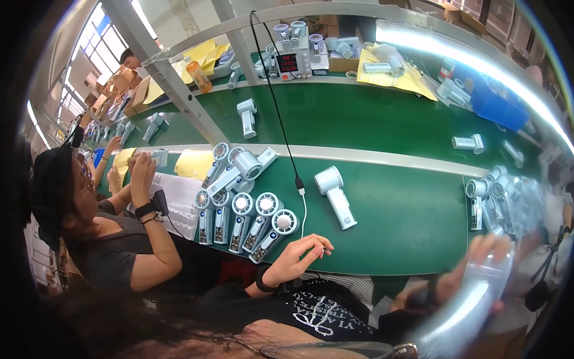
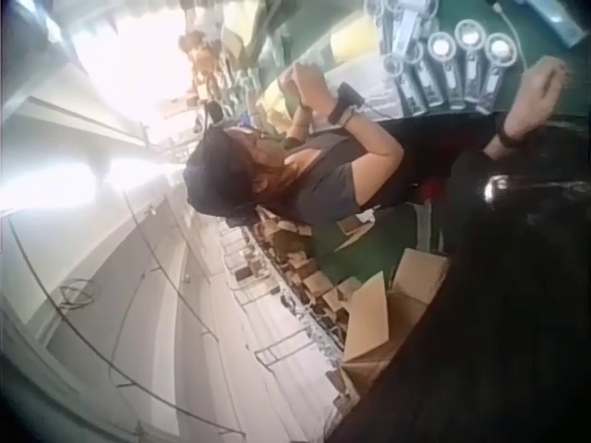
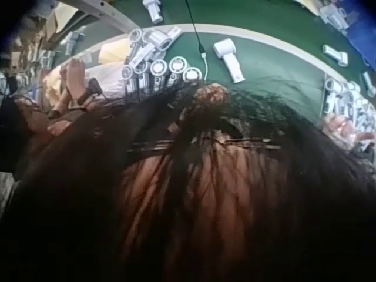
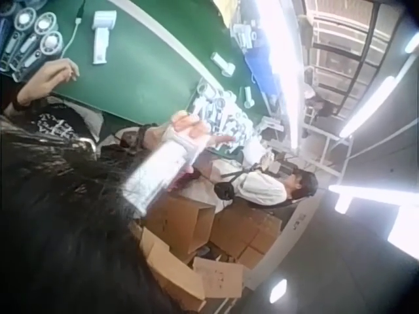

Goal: Assembling handheld electronic devices by fitting plastic housings and internal components together on an assembly line.

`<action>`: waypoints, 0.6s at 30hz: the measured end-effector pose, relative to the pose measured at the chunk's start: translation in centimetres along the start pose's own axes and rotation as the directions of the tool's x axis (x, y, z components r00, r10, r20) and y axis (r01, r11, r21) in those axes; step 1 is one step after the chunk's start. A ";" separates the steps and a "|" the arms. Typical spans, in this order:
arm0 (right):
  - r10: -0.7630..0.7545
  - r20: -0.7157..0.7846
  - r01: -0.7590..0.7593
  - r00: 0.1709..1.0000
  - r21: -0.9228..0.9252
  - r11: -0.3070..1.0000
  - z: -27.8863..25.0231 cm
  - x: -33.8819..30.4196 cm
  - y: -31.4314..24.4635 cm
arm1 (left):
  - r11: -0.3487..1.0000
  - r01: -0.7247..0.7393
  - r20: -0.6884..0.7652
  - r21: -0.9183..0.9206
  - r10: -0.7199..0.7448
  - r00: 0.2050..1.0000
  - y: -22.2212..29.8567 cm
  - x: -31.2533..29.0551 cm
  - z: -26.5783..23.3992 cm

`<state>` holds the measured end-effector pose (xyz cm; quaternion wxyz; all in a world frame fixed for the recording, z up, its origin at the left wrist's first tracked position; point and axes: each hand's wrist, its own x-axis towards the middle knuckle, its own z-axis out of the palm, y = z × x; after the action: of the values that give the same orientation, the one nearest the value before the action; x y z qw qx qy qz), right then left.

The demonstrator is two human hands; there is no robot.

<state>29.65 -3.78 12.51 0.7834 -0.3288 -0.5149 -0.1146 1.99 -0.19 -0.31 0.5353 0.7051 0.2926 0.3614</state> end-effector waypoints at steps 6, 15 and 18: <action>0.186 0.670 -0.691 0.719 0.656 0.305 -3.0 -1.0 11.6 | 1.000 -0.003 -0.022 0.006 0.003 1.000 0.5 0.3 -0.4; 0.768 0.149 -0.568 0.623 -0.589 0.575 7.6 -3.0 33.4 | 0.997 0.024 -0.089 0.067 -0.018 0.996 0.7 -0.8 -1.2; 0.732 0.086 -0.449 0.676 -0.738 0.503 8.8 -4.8 38.6 | 0.996 0.055 -0.135 0.069 -0.045 0.990 1.0 -1.2 -1.6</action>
<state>41.11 30.26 -4.84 0.4820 -0.7587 -0.4342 0.0598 0.01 -0.56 0.70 0.4975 0.6907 0.3583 0.3834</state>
